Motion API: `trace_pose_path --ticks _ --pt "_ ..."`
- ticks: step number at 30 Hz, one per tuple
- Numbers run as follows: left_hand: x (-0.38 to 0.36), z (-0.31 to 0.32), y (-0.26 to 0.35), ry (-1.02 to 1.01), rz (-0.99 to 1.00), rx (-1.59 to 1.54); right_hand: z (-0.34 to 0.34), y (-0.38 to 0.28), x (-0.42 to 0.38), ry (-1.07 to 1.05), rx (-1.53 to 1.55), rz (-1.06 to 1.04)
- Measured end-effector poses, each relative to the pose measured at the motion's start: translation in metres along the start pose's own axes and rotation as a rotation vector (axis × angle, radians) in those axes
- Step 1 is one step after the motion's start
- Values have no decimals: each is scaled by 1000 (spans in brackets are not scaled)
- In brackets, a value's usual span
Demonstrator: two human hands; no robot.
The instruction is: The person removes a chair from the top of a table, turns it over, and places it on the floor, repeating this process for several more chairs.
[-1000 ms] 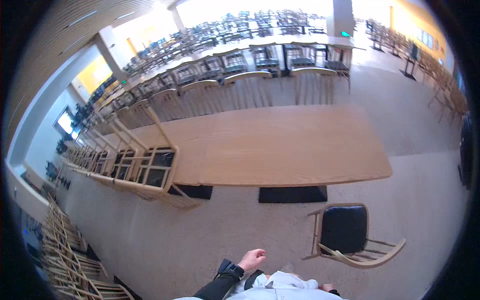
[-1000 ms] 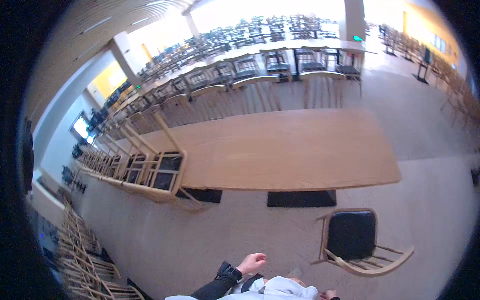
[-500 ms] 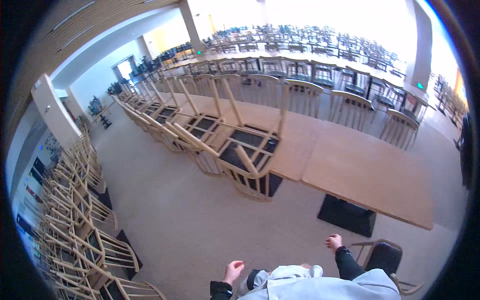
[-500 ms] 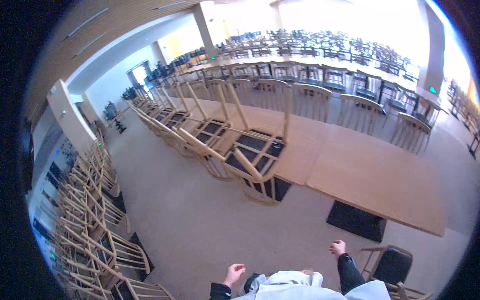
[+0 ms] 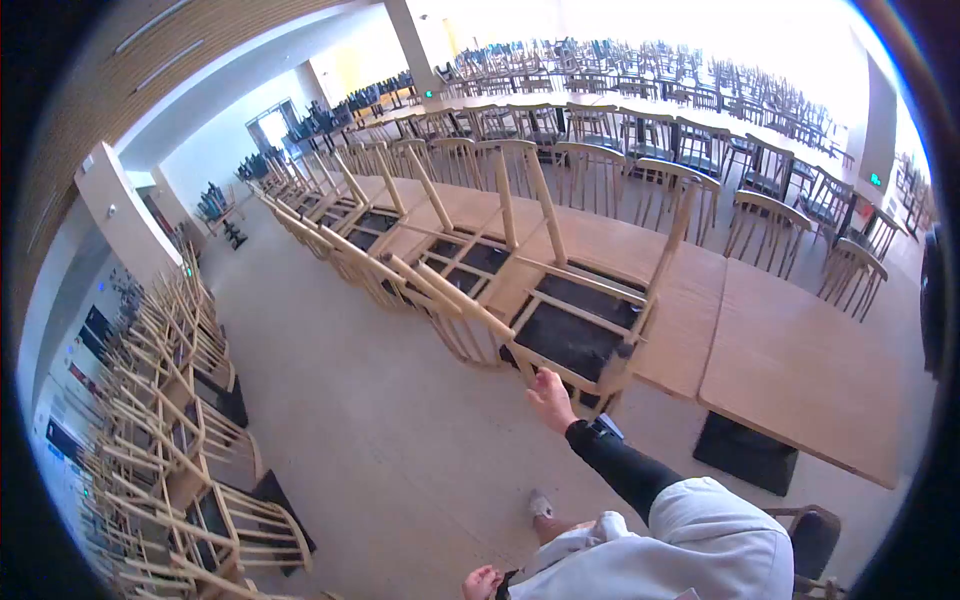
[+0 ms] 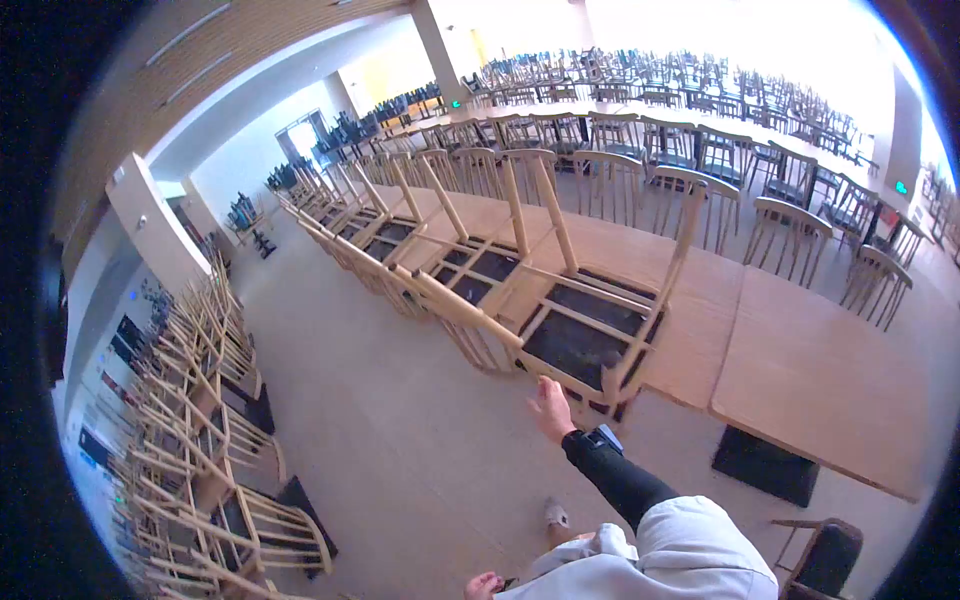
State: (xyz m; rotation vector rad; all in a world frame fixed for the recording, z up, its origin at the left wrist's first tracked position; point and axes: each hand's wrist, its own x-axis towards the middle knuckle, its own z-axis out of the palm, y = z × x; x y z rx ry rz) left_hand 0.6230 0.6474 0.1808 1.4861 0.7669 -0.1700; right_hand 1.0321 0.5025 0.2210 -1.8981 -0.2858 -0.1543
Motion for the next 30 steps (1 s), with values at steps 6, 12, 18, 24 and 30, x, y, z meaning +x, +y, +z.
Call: trace_pose_path --ticks 6,12,18,24,30 --pt "83 -60 41 163 25 84 60 -30 121 266 -155 -181" --pt "144 -73 111 152 -190 -96 95 -18 170 186 -101 -143" --pt "202 -77 151 -129 -203 299 117 7 201 56 -248 -40" --pt "285 -80 200 -242 -227 278 116 -10 218 12 -156 82" --pt "373 -91 215 -336 -207 258 117 -7 219 215 -28 125"
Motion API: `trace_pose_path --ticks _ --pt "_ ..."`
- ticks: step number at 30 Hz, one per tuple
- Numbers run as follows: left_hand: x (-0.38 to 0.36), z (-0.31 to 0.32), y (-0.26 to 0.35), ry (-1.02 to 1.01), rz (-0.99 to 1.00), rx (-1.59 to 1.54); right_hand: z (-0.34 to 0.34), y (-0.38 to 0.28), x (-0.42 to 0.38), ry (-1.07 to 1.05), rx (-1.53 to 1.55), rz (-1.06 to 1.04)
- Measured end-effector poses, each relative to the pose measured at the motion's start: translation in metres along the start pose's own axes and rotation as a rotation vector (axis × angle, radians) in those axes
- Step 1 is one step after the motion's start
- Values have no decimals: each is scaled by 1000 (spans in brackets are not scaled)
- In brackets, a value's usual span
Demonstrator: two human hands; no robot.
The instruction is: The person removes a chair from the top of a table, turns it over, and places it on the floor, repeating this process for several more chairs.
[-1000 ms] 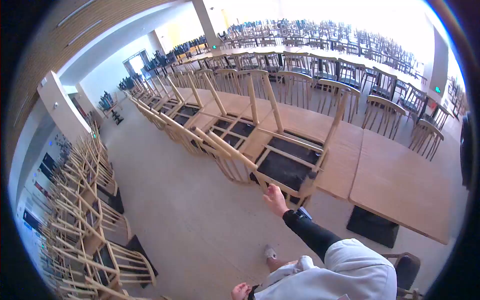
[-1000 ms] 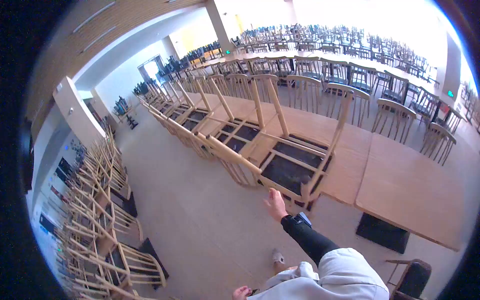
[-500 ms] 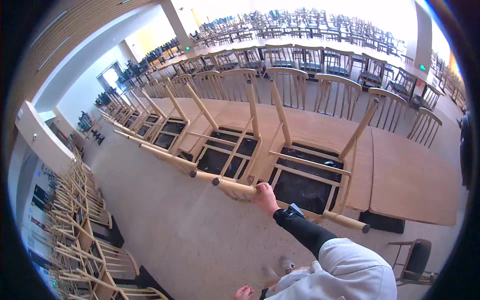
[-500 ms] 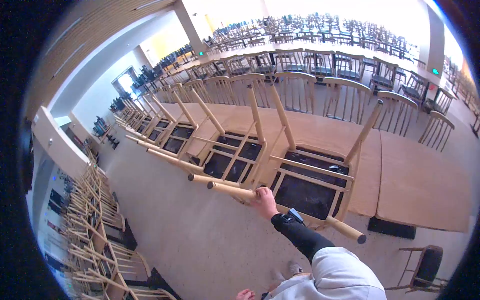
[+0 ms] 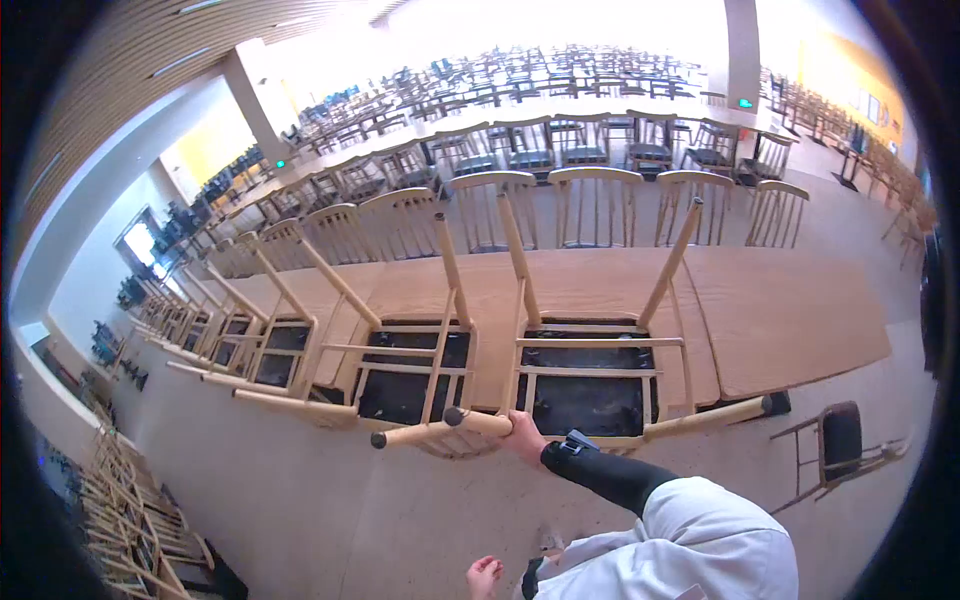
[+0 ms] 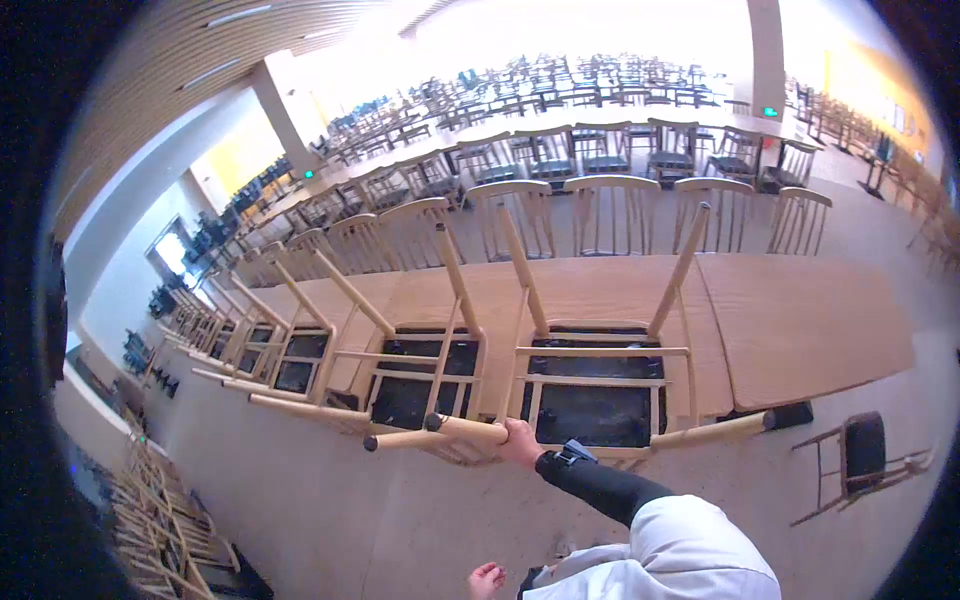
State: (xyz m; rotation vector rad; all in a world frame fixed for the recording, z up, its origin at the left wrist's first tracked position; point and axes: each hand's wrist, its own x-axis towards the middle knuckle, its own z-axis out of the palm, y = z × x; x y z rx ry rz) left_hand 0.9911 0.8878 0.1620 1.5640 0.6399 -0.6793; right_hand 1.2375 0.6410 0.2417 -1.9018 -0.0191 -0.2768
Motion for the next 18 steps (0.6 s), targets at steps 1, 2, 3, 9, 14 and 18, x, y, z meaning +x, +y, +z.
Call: trace_pose_path --ticks 1,2,3,9,14,18 --pt "10 -4 4 6 -20 -60 -2 4 0 18 -12 9" --pt "33 -8 -5 -13 -24 -48 -13 -18 -4 36 93 51" --pt "69 -14 -29 -43 22 -171 -27 -47 -7 54 198 91" --pt "129 1 -10 -137 -96 -65 -100 -99 -11 119 263 42" --pt "165 19 0 -240 -237 -18 -164 -131 -32 233 468 101" --pt "206 32 -11 -182 -250 -127 -205 -144 -49 346 729 50"
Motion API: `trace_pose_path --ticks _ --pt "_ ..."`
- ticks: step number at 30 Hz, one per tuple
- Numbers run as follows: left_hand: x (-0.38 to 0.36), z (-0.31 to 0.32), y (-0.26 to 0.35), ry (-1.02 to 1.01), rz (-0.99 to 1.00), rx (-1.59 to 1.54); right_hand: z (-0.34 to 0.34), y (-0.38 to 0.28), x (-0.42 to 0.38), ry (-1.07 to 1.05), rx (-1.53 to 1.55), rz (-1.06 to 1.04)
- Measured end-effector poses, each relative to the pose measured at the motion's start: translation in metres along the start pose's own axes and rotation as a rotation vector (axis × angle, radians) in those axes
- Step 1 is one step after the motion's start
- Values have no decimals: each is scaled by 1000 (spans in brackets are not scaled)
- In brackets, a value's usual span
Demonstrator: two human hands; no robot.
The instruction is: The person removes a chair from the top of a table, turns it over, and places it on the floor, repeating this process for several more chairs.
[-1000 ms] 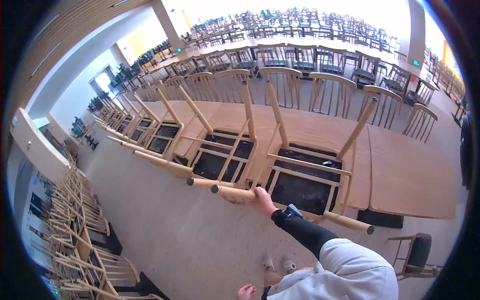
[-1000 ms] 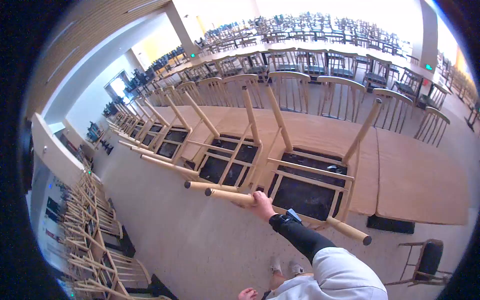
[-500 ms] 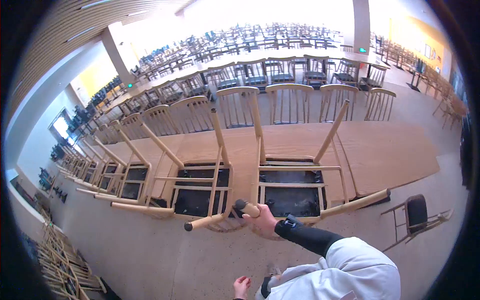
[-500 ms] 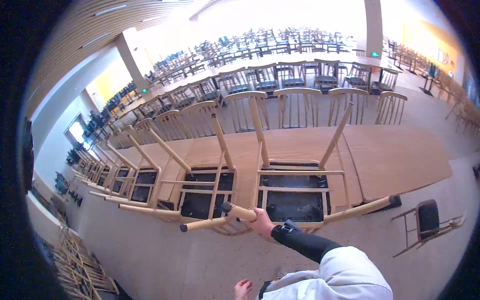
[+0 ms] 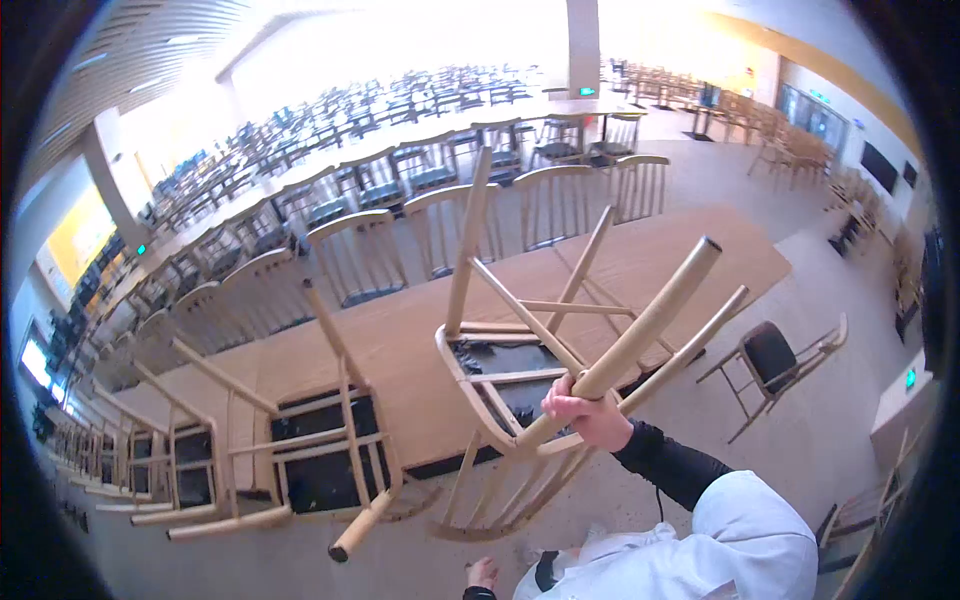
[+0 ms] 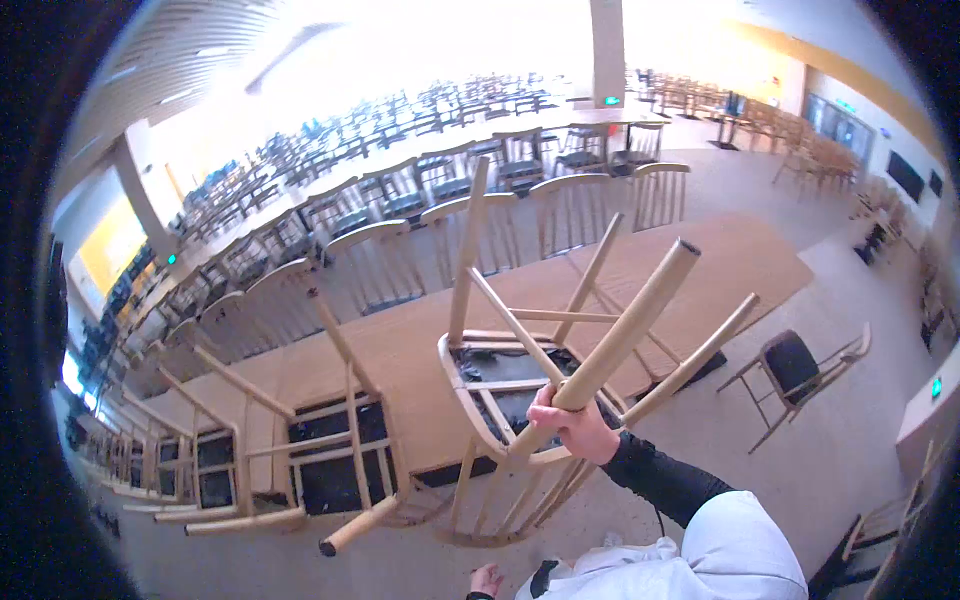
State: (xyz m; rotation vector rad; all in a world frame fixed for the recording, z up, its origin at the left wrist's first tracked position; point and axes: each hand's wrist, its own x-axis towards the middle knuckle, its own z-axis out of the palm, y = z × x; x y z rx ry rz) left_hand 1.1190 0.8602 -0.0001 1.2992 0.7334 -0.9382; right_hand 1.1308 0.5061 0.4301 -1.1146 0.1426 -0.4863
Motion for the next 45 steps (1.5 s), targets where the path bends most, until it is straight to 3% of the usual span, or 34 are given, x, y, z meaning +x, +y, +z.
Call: trace_pose_path --ticks 2,4,5,7,8,11,12,15,17,19,20,22,23,25,27,29,30,32,38,41,45 --pt "13 5 2 47 -36 -89 -1 -25 -11 77 149 -44" --pt "-8 17 20 -198 -2 52 -9 -41 -22 115 151 -50" --pt "-1 17 13 -214 -6 74 -14 -46 -27 128 163 -36" --pt "21 5 -19 -435 -68 -346 -28 -52 -44 133 171 -59" --pt "18 8 -22 -474 -33 -221 -38 -55 -53 96 168 -48" --pt "0 8 -44 -432 -92 -250 -71 -73 -82 43 152 -33" --pt "-37 20 -30 -416 -53 -61 -83 -82 -93 34 165 -28" --pt "4 -4 -70 -411 -34 -111 -123 -102 -126 0 192 -56" --pt "-53 18 -48 -296 20 -109 -143 -117 -154 -6 297 -141" --pt "-99 45 -43 -168 144 -146 -166 -134 -181 7 313 -180" --pt "-117 49 -41 -263 142 -177 -175 -143 -195 12 323 -215" --pt "-123 47 -60 -57 429 -9 -190 -161 -222 12 340 -271" --pt "-138 53 -61 -49 437 -16 -199 -167 -233 7 335 -301" --pt "-175 70 -54 -105 713 71 -215 -181 -258 69 348 -348" --pt "-195 78 -51 -144 765 167 -229 -191 -285 143 394 -404" --pt "-252 117 -32 -198 565 115 -243 -195 -318 214 404 -456" --pt "-249 119 -30 -196 560 128 -247 -196 -334 245 392 -485" --pt "-232 122 -25 -381 588 157 -250 -199 -367 305 376 -518" --pt "-271 164 2 -667 537 338 -260 -194 -446 536 319 -670" --pt "-257 180 -3 -701 606 377 -285 -182 -482 625 384 -692" --pt "-285 221 11 -899 380 374 -321 -174 -510 674 452 -725"
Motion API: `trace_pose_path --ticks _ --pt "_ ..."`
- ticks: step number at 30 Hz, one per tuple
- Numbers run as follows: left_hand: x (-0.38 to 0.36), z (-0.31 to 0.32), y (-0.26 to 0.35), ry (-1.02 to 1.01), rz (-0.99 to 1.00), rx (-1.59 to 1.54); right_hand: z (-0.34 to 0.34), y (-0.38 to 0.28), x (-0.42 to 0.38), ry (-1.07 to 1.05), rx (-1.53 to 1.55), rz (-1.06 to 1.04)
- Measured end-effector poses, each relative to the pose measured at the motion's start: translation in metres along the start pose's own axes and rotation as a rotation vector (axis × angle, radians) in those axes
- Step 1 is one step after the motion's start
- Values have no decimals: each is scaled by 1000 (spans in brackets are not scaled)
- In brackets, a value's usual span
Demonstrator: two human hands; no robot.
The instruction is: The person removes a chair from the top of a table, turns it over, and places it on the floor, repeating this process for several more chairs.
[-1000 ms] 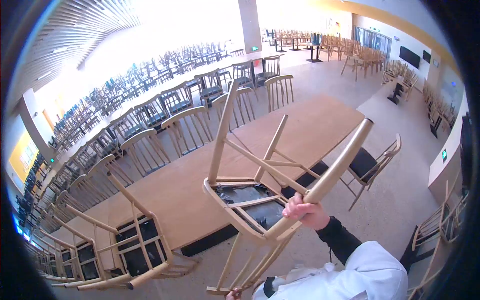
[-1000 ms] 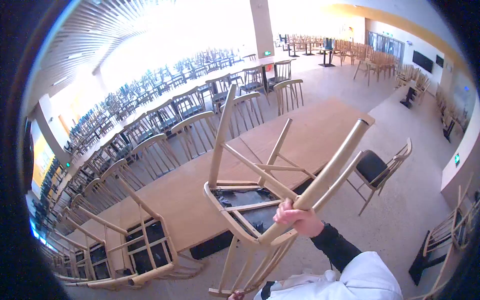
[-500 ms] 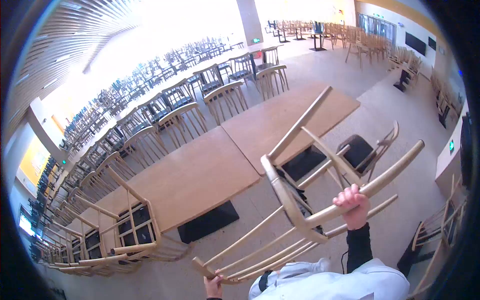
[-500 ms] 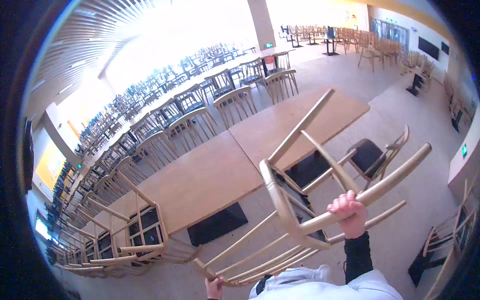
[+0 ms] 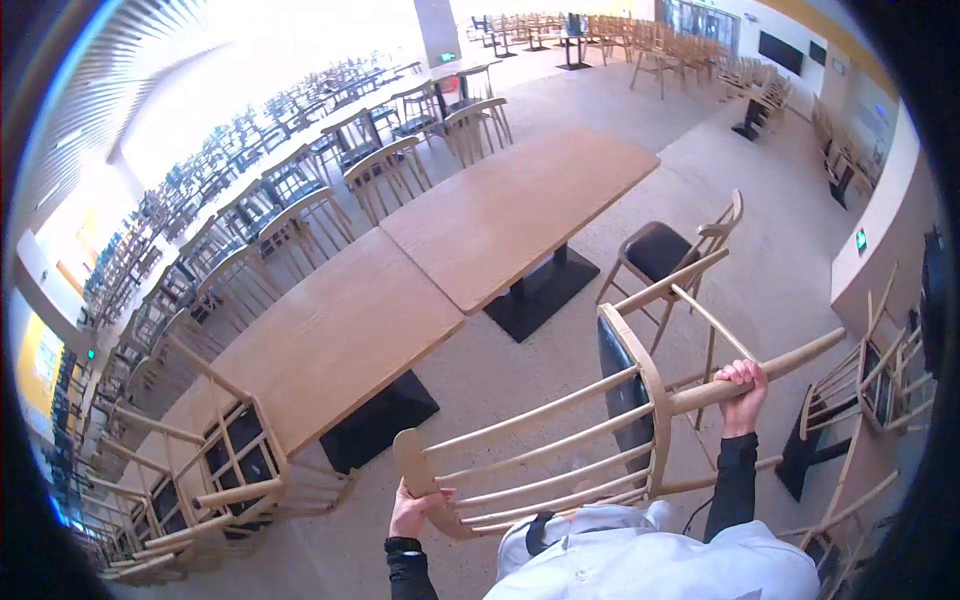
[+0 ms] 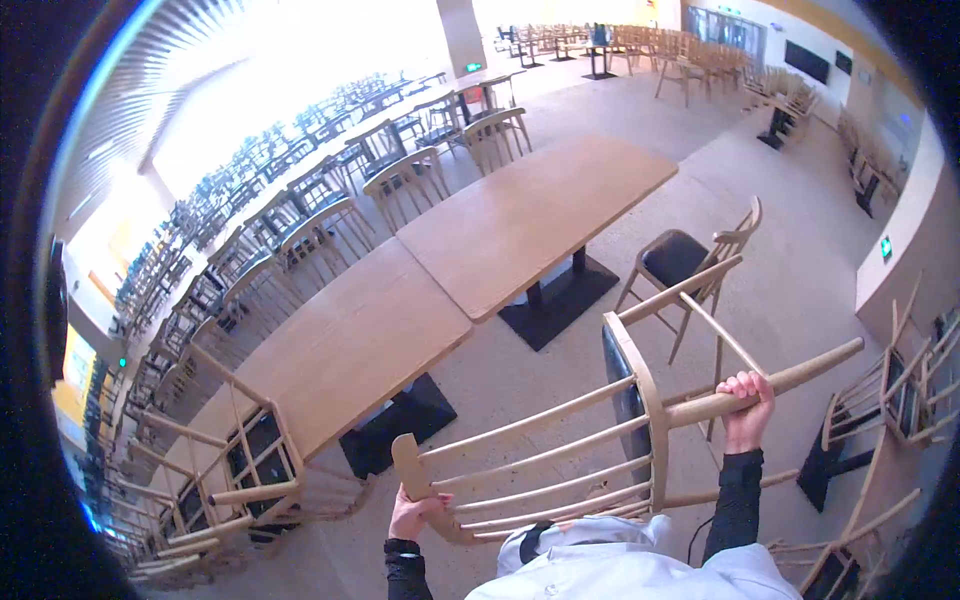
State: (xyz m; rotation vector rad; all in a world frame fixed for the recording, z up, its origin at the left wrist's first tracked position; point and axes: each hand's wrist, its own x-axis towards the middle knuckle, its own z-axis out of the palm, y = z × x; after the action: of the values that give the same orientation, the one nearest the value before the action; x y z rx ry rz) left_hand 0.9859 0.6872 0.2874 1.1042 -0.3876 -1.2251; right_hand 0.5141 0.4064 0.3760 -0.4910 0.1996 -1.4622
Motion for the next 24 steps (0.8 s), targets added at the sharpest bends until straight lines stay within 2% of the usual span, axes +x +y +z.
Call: trace_pose_path --ticks 2,7,10,13,14,16,17,19,20,22,24 --pt "6 12 8 -19 -50 44 -26 -5 7 16 29 -23" --pt "49 37 2 -102 -93 95 -99 -8 44 222 139 -29" --pt "71 111 30 -33 -51 120 -159 -1 80 454 236 -25" --pt "100 179 43 22 -12 259 -198 9 113 709 118 4" --pt "110 199 43 19 -21 271 -246 16 119 683 11 65" --pt "124 230 38 51 -33 412 -270 29 131 853 75 167" --pt "131 243 35 38 -27 471 -291 35 136 862 80 166" --pt "148 263 20 24 -16 519 -339 53 142 895 -47 358" --pt "157 271 13 5 -3 564 -353 62 144 901 -38 361" --pt "171 297 2 -10 -62 556 -375 87 144 820 -88 492" --pt "179 335 -1 -53 -83 652 -417 125 143 818 -88 506"
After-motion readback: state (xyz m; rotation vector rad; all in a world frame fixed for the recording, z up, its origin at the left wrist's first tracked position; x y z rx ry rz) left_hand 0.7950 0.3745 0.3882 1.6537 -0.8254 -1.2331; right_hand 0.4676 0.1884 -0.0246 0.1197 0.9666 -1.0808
